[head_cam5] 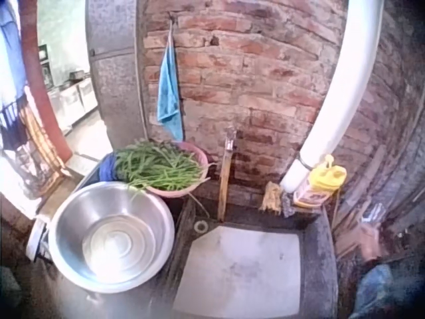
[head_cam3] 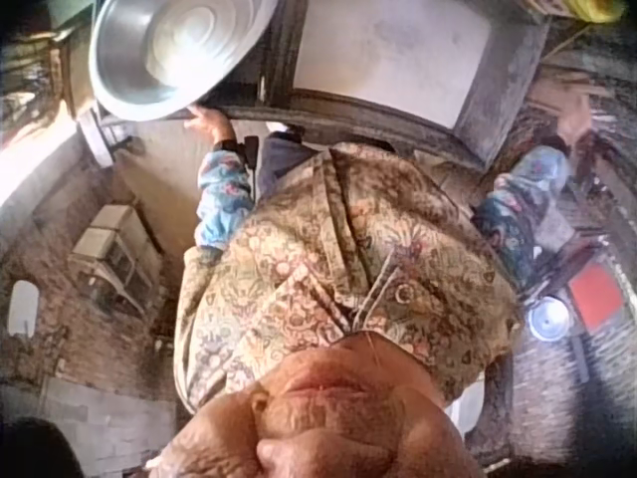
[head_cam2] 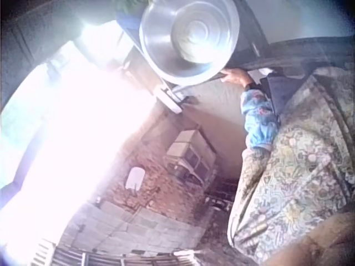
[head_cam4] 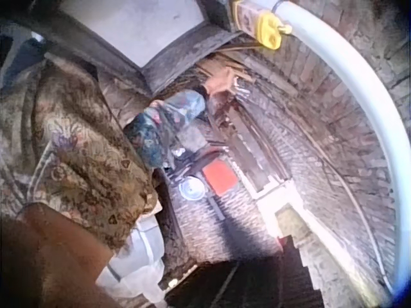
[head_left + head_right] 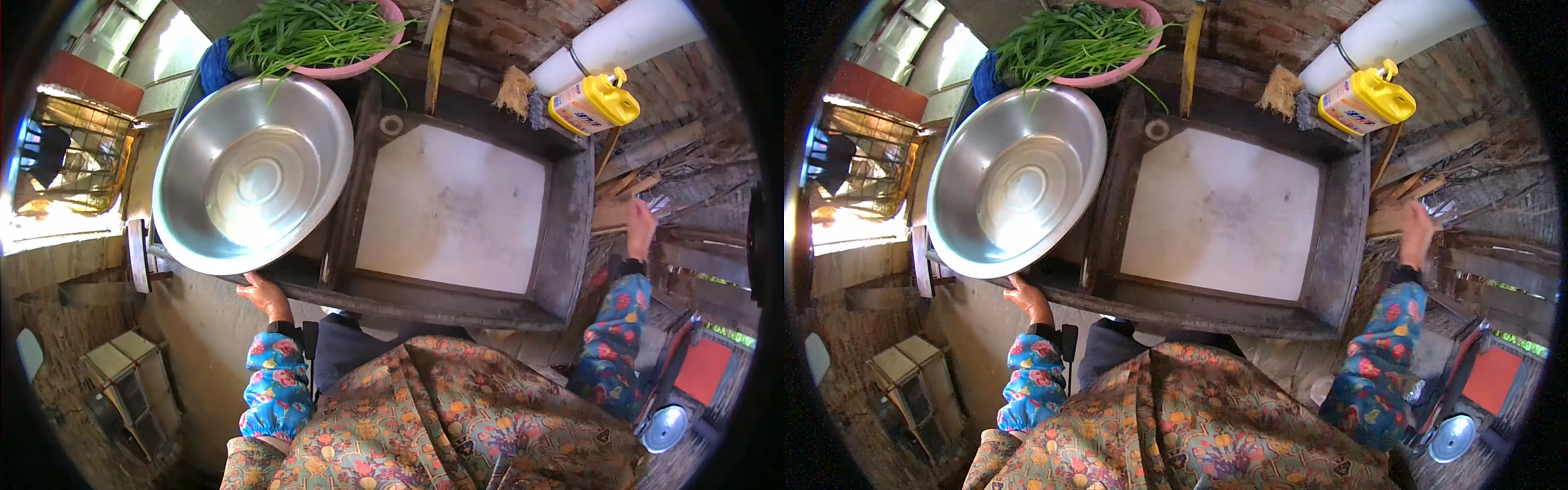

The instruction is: The person washes the interior of a wooden trough by hand, scrubbing the surface and edges with water.

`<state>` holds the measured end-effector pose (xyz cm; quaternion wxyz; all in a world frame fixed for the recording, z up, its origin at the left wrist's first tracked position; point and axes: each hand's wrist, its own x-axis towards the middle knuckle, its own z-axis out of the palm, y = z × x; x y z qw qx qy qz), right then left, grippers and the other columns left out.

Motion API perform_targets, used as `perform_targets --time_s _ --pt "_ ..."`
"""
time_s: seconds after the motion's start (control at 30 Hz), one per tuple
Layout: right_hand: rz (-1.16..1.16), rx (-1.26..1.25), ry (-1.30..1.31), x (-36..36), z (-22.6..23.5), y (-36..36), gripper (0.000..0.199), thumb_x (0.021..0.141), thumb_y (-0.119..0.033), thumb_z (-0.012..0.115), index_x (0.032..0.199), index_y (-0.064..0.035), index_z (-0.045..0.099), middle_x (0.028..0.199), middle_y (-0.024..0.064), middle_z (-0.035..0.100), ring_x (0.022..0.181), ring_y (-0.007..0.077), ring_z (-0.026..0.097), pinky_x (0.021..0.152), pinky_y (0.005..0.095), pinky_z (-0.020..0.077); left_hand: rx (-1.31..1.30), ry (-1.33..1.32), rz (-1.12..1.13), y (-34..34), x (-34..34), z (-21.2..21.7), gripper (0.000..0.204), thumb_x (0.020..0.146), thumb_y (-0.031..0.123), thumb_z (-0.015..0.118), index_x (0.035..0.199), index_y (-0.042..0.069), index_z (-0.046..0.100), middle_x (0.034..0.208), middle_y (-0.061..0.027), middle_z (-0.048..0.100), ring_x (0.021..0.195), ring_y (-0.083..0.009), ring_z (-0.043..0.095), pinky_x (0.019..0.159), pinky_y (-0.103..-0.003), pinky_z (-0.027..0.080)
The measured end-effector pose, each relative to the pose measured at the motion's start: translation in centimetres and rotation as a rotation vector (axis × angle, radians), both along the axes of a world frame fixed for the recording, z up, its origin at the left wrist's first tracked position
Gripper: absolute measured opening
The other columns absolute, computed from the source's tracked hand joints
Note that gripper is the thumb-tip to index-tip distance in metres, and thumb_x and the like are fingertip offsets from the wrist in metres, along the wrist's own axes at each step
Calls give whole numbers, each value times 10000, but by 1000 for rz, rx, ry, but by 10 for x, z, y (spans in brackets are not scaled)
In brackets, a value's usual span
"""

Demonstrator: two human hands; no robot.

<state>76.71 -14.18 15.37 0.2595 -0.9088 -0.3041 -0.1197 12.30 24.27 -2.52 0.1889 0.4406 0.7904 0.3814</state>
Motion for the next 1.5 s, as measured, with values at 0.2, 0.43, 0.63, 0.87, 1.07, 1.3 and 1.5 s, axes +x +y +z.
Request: perform_targets --time_s 0.2,0.43,0.63,0.87,1.07,1.3,1.5 --pt "268 -219 347 -120 -88 169 156 786 -138 526 865 -22 593 721 99 577 650 157 543 603 282 439 49 222 -48 3 -32 -27 533 868 354 431 1051 -140 354 958 -275 393 880 -409 467 705 -436 415" --pt "560 -277 711 -196 -178 329 360 721 -174 503 1062 -61 496 886 179 582 827 284 570 694 355 442 -17 -26 -5 5 -4 3 543 875 352 405 1108 -128 299 1077 -319 379 987 -404 424 845 -422 350" --pt "394 -434 990 -229 -203 422 443 720 -174 488 1144 -61 432 1012 204 559 961 328 533 810 400 418 75 -107 -8 -1 -16 -4 366 876 267 428 993 -77 392 998 -196 442 896 -286 462 830 -377 372" --pt "480 -495 271 -167 -353 469 453 754 -204 488 1156 -1 434 946 211 581 882 348 579 710 443 476 163 -169 -217 -1 12 -2 346 878 185 419 1087 -85 471 1057 -168 518 917 -239 498 825 -366 402" --pt "483 -678 384 -190 -354 513 369 759 -182 475 1080 -1 471 927 209 584 858 349 577 710 437 472 12 -345 -98 -16 -8 18 338 875 183 412 1095 -68 462 1077 -159 511 912 -239 510 837 -357 415" --pt "373 -719 359 -132 -337 500 282 764 -158 460 992 0 514 904 207 587 831 350 575 709 430 467 -16 -505 -139 -15 31 24 341 892 164 392 1156 -48 433 1141 -142 492 986 -215 493 885 -323 388" --pt "486 -525 453 -207 -303 450 227 768 -137 447 916 0 552 885 205 590 807 351 573 709 424 462 22 -326 -212 0 48 56 367 870 220 436 1102 -63 463 1079 -167 516 926 -233 510 851 -356 412"
